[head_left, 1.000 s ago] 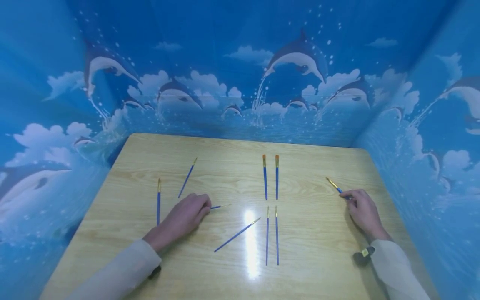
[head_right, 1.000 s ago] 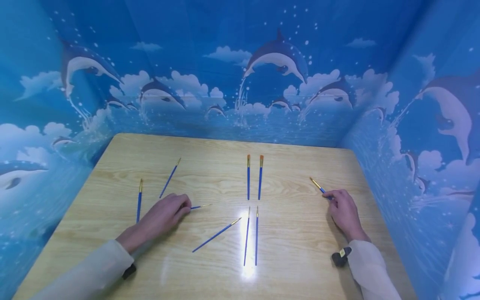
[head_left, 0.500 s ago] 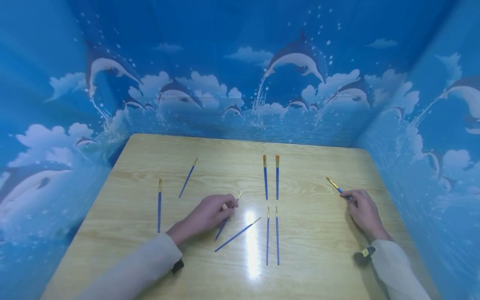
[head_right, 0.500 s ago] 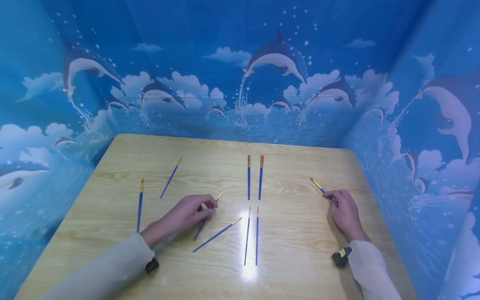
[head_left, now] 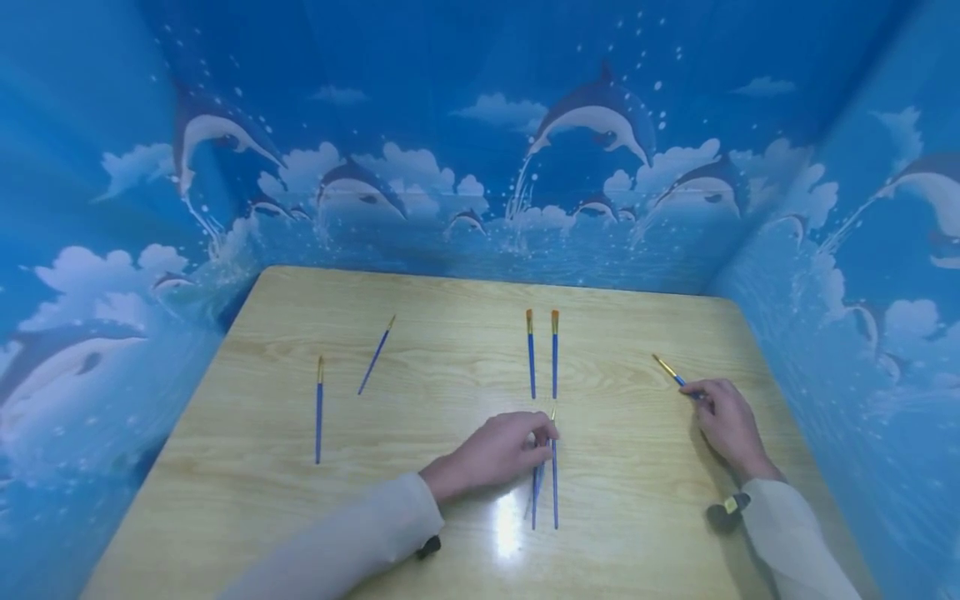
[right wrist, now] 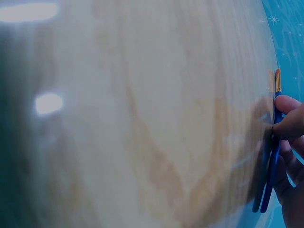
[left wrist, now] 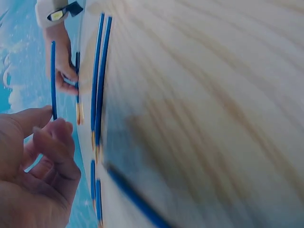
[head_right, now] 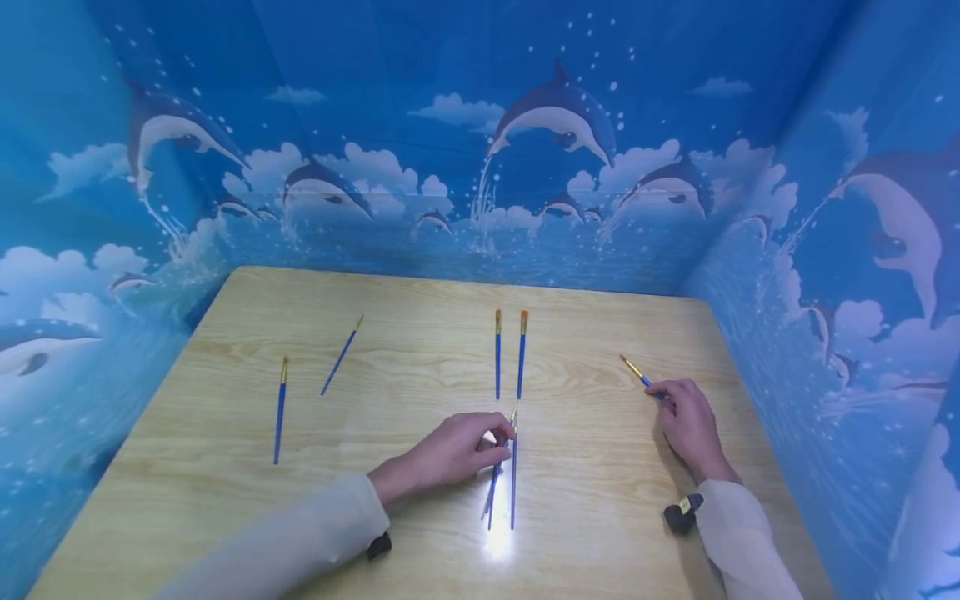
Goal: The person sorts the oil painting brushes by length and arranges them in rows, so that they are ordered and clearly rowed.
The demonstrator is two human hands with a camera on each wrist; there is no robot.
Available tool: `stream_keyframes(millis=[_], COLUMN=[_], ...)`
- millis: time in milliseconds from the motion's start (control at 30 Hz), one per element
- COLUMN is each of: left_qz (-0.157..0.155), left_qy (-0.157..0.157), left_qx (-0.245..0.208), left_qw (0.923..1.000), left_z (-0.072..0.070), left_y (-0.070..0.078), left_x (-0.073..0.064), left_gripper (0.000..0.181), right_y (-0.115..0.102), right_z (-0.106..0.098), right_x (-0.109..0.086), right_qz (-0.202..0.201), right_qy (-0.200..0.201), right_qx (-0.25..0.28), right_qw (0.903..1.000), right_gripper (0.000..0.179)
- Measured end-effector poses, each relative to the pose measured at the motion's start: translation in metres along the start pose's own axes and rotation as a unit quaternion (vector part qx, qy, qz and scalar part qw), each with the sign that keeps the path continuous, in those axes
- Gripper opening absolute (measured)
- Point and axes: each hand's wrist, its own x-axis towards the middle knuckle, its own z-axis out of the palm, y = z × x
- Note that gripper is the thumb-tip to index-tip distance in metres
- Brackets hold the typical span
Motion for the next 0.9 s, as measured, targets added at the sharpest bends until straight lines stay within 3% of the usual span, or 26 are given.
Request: stream_keyframes(millis=[133,300,533,633,900], left_qz=[0.018,0.018,0.034,0.032,0.017], left_qy=[0.005,0.008,0.005,0.011,0.003], left_qx=[0.02,0.095,0.232,0.255,0.274], left_qw=[0.9996,0.9953,0.9722,0.9665,0.9616], left_z=[0.015,0.03,0.05,0.053,0.054], left_y=[0.007,0.015,0.022,0.023,0.025], left_x=[0.007,0.013,0.018,0.02,0.021], left_gripper=[0.026,0.031,0.031,0.032,0.038], right_y=[0.001,0.001,0.0,0.0,0.0], right_z=[0.001,0.001,0.0,0.0,0.0], right_x=[0.0,-0.001,-0.002,-0.003,-0.002], right_qz=[0.002,-0.001,-0.003,0.0,0.004], right_qy=[-0.003,-0.002,-0.001,-0.004,-0.005], right_qx=[0.0,0.004,0.008,0.01,0.008], right_qw=[1.0,1.0,1.0,0.9999,1.0], right_gripper=[0.035,0.035,0.035,0.035,0.035])
